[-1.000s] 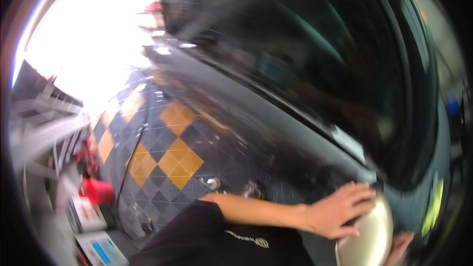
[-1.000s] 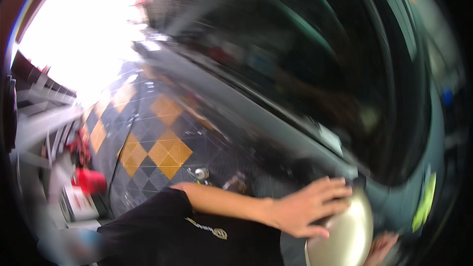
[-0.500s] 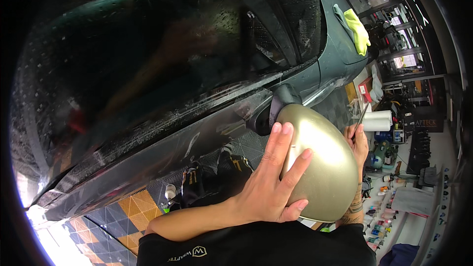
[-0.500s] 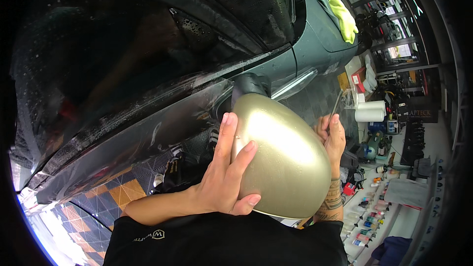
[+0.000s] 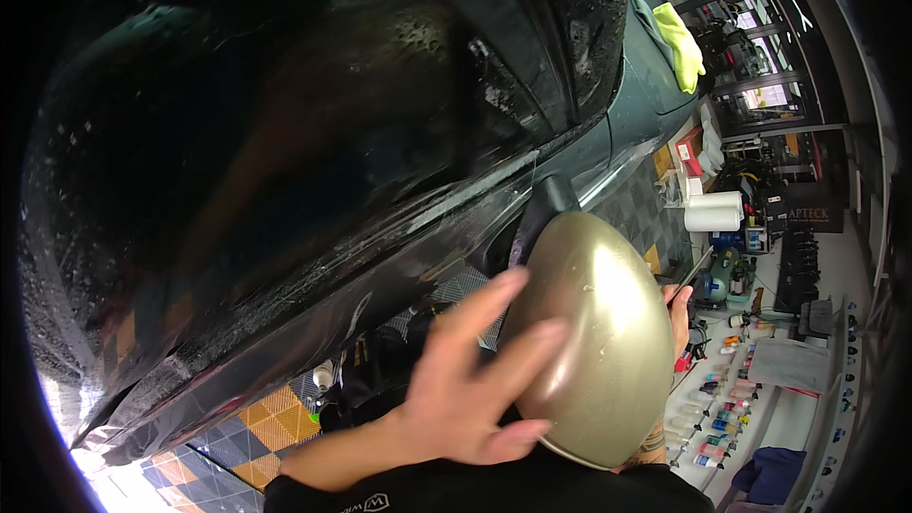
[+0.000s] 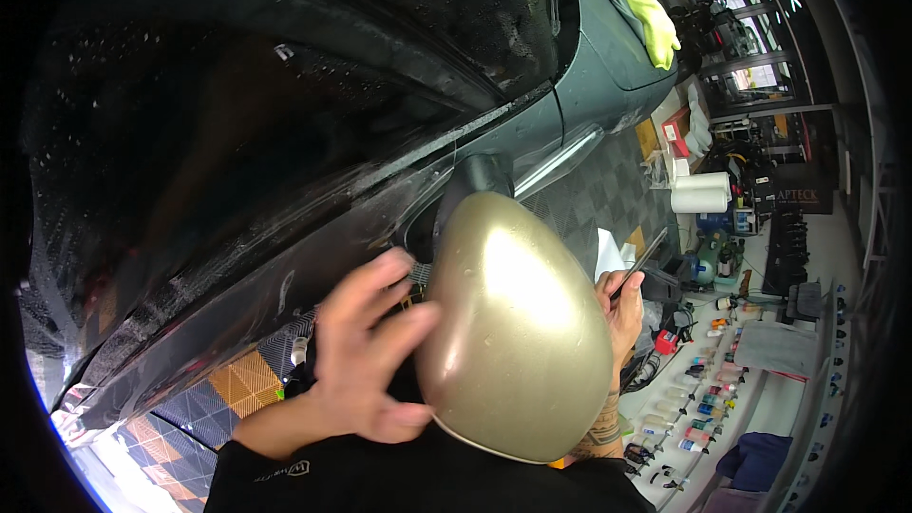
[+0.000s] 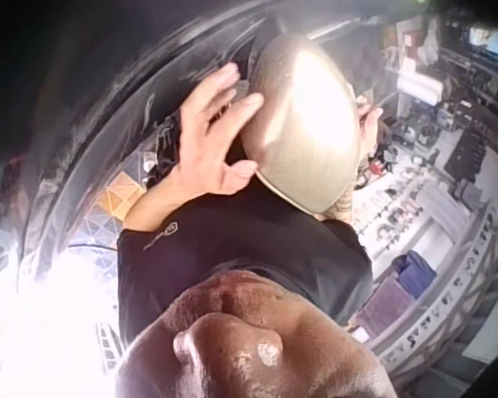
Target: The person applies a transparent protective film to the front fender of a car. They use a spray bottle to wet the surface, a yellow squeegee to smooth the film, and a green plastic tool to tuck the edges into seams around the side mirror and body lines.
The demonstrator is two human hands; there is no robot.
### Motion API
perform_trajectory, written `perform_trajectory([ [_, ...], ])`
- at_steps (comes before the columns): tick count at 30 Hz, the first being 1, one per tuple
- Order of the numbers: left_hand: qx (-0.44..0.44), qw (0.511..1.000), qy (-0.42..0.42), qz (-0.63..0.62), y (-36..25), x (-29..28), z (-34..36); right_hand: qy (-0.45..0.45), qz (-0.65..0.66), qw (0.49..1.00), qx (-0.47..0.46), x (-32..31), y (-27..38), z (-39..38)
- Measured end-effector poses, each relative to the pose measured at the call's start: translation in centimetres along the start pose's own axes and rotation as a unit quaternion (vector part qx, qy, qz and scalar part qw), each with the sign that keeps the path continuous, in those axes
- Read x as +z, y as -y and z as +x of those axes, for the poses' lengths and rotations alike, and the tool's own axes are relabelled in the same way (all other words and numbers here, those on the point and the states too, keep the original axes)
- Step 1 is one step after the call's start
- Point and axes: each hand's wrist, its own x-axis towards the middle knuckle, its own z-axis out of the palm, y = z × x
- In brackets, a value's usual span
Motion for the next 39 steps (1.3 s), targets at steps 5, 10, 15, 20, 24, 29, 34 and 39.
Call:
perform_trajectory([
  [5, -0.263, 0.962, -0.038, -0.064, 0.0, -2.6, -1.9, -0.060, 0.025, 0.992, 0.111, 1.7, 0.7, -2.6],
  [10, -0.201, 0.976, -0.048, -0.067, 1.1, -1.7, -0.2, 0.062, -0.104, 0.991, -0.049, 2.9, 2.9, -0.4],
  [15, -0.345, 0.932, 0.012, -0.107, 0.5, -1.8, -0.8, 0.289, -0.314, 0.893, -0.140, 5.5, 7.8, 7.0],
  [20, -0.265, 0.954, -0.038, -0.137, 0.5, -0.5, -1.4, 0.570, -0.256, 0.779, -0.043, 13.5, 10.0, 9.8],
  [24, -0.217, 0.966, -0.014, -0.139, 1.8, -0.1, -1.2, 0.682, -0.287, 0.668, 0.075, 18.4, 10.5, 11.4],
  [29, -0.218, 0.961, -0.056, -0.158, 2.9, 0.8, -2.4, 0.743, -0.284, 0.587, 0.151, 21.0, 9.4, 12.3],
  [34, -0.281, 0.954, -0.102, -0.018, 2.1, 0.3, -0.5, 0.783, -0.274, 0.534, 0.161, 21.0, 9.3, 13.2],
  [39, -0.221, 0.967, 0.059, 0.115, 2.9, 0.2, 0.8, 0.742, -0.304, 0.587, 0.113, 20.4, 9.0, 13.8],
])
